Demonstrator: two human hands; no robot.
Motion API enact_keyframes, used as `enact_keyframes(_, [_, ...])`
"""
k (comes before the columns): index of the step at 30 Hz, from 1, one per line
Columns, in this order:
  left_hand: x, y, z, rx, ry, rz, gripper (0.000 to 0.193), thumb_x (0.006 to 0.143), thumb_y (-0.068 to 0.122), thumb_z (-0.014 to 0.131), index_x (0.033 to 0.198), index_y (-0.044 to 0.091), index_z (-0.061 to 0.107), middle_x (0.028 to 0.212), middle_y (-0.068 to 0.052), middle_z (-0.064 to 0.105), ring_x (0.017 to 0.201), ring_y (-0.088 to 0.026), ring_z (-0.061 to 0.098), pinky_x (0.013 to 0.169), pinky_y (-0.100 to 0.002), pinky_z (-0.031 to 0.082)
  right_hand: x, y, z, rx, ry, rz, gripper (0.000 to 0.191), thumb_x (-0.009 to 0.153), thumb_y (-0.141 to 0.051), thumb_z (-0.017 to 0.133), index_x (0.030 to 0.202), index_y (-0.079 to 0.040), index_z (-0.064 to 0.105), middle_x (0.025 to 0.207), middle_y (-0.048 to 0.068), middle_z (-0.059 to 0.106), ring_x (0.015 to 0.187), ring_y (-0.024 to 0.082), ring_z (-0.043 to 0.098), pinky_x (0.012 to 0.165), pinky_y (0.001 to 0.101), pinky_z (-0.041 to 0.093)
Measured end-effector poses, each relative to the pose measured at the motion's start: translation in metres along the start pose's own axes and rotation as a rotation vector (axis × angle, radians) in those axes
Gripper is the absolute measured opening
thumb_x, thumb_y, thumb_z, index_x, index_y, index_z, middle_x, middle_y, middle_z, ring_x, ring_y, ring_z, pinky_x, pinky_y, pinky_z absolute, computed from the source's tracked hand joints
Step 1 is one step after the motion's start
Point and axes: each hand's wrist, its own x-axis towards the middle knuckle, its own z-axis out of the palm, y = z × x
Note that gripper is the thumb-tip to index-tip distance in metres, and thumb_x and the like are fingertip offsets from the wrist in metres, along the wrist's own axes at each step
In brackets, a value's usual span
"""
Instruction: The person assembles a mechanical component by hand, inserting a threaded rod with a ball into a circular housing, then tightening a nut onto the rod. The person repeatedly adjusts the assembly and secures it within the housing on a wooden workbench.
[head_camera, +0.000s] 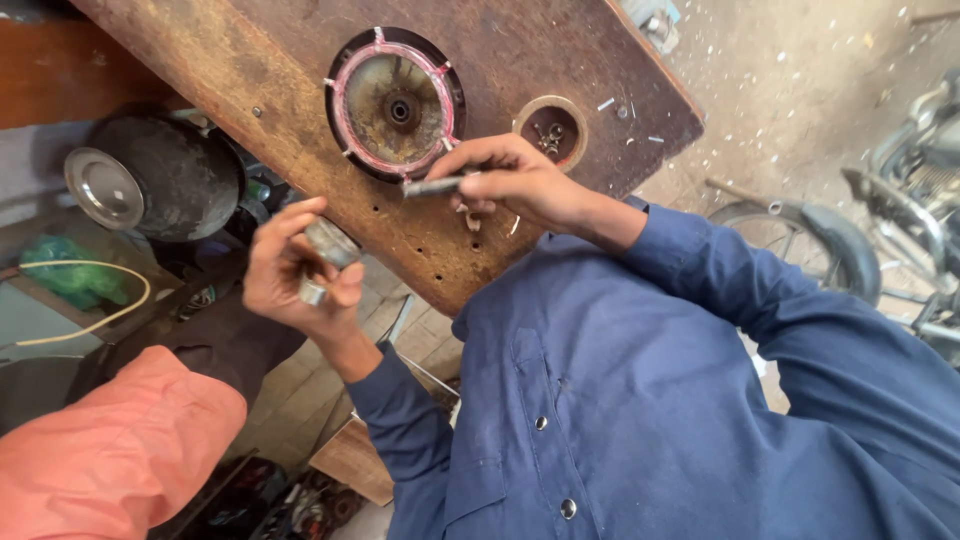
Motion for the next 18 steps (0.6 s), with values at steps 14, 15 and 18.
enact_keyframes(14, [-0.083,-0.052,0.053,-0.354,0.107,-0.634,0.011,0.093,0.003,0.078,0.102,-0.002,0.074,0.085,0.001,0.062,0.069,-0.005,0.050,0.060,-0.023,0.038,0.019,0.008,0.019,0.138,-0.033,-0.059,0.039,0.106,-0.019,0.072,0.139,-0.004,0.059,0.135,0.008,0.068,0.132,0.018,0.062,0.119,0.0387,0.050])
enact_keyframes(15, [-0.086,-0.056,0.057,-0.340,0.105,-0.621,0.011,0.095,0.005,0.077,0.104,-0.001,0.074,0.088,0.002,0.063,0.072,-0.005,0.052,0.063,-0.022,0.040,0.018,0.011,0.017,0.110,-0.013,-0.055,0.038,0.105,-0.018,0.072,0.138,-0.004,0.060,0.135,0.009,0.068,0.130,0.017,0.062,0.117,0.0376,0.049])
enact_keyframes(18, [-0.093,-0.068,0.069,-0.212,0.083,-0.588,0.015,0.096,0.008,0.077,0.109,0.000,0.075,0.093,0.002,0.063,0.077,-0.005,0.052,0.068,-0.022,0.043,0.013,0.014,0.001,-0.003,0.057,-0.094,0.032,0.106,-0.014,0.072,0.134,-0.004,0.061,0.133,0.010,0.068,0.122,0.015,0.062,0.109,0.0334,0.048])
